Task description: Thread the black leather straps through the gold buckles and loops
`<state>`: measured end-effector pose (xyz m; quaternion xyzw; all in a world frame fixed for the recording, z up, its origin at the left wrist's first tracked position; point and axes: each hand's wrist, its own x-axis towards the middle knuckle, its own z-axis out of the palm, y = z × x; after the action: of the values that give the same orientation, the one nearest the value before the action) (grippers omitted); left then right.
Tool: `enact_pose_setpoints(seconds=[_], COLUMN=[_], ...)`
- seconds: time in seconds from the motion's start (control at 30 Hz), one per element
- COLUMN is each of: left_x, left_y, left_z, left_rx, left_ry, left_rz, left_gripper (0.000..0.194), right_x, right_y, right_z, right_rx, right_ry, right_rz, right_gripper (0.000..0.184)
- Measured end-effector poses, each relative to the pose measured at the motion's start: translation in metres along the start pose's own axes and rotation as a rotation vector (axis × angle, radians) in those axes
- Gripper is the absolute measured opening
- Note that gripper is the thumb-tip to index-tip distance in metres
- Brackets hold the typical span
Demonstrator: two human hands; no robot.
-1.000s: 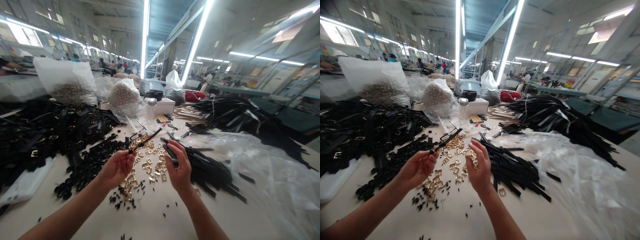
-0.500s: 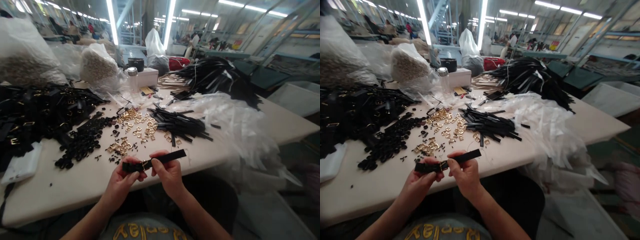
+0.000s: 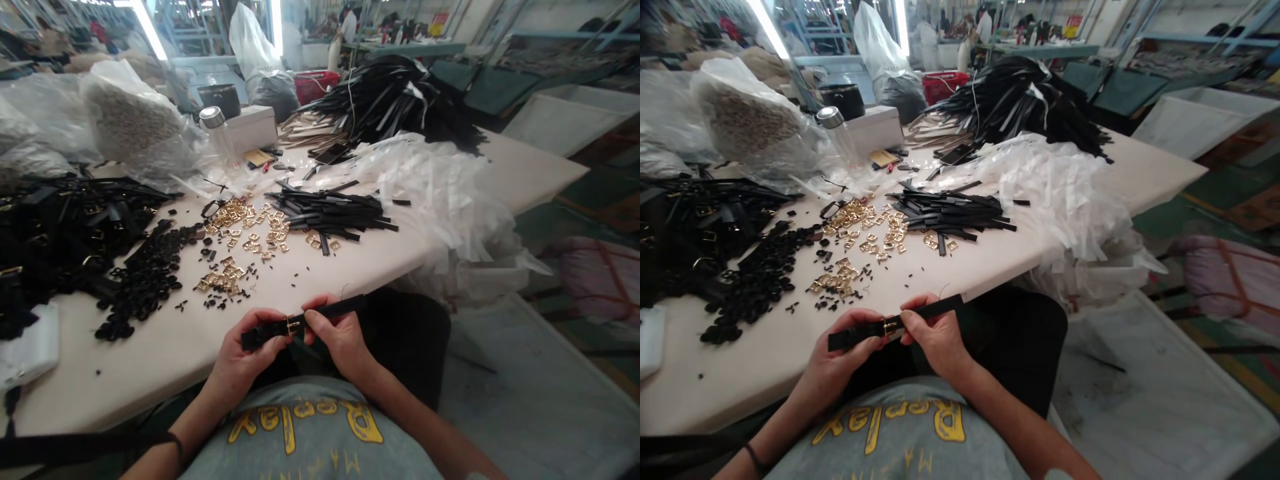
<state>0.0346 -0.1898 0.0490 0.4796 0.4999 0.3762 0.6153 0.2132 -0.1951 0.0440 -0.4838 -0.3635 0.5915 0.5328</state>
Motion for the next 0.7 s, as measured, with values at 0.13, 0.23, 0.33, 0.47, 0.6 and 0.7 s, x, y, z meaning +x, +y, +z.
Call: enact_pose_setpoints(seconds=[0.13, 0.23, 0.33, 0.47, 0.6, 0.7], left_x=[-0.006, -0.008, -0.008, -0.009, -0.010, -0.009], left_y=[0.000, -0.001, -0.004, -0.013, -0.020, -0.019], left_z=[0.003, 0.005, 0.004, 0.002, 0.001, 0.003], left_rx=[-0.040, 0.001, 0.048, -0.015, -0.086, -0.203], left_ry=[-0.041, 0.008, 0.052, 0.050, 0.030, 0.094], left_rz=[0.012, 0.055, 0.050, 0.042, 0.023, -0.017], left_gripper=[0.038, 0.036, 0.029, 0.033, 0.033, 0.037], right_x=[-0.003, -0.006, -0.009, -0.010, -0.015, -0.023], right_y=[-0.002, -0.004, -0.001, 0.009, 0.014, 0.016], right_z=[-0.001, 0.000, 0.001, -0.001, -0.004, -0.004], right_rx=[0.029, 0.031, 0.062, 0.178, 0.181, 0.072], right_ry=[0.001, -0.006, -0.031, -0.021, -0.030, -0.057], right_rz=[0.002, -0.011, -0.007, 0.019, 0.011, -0.058], right_gripper=[0.023, 0.024, 0.027, 0.036, 0.033, 0.026])
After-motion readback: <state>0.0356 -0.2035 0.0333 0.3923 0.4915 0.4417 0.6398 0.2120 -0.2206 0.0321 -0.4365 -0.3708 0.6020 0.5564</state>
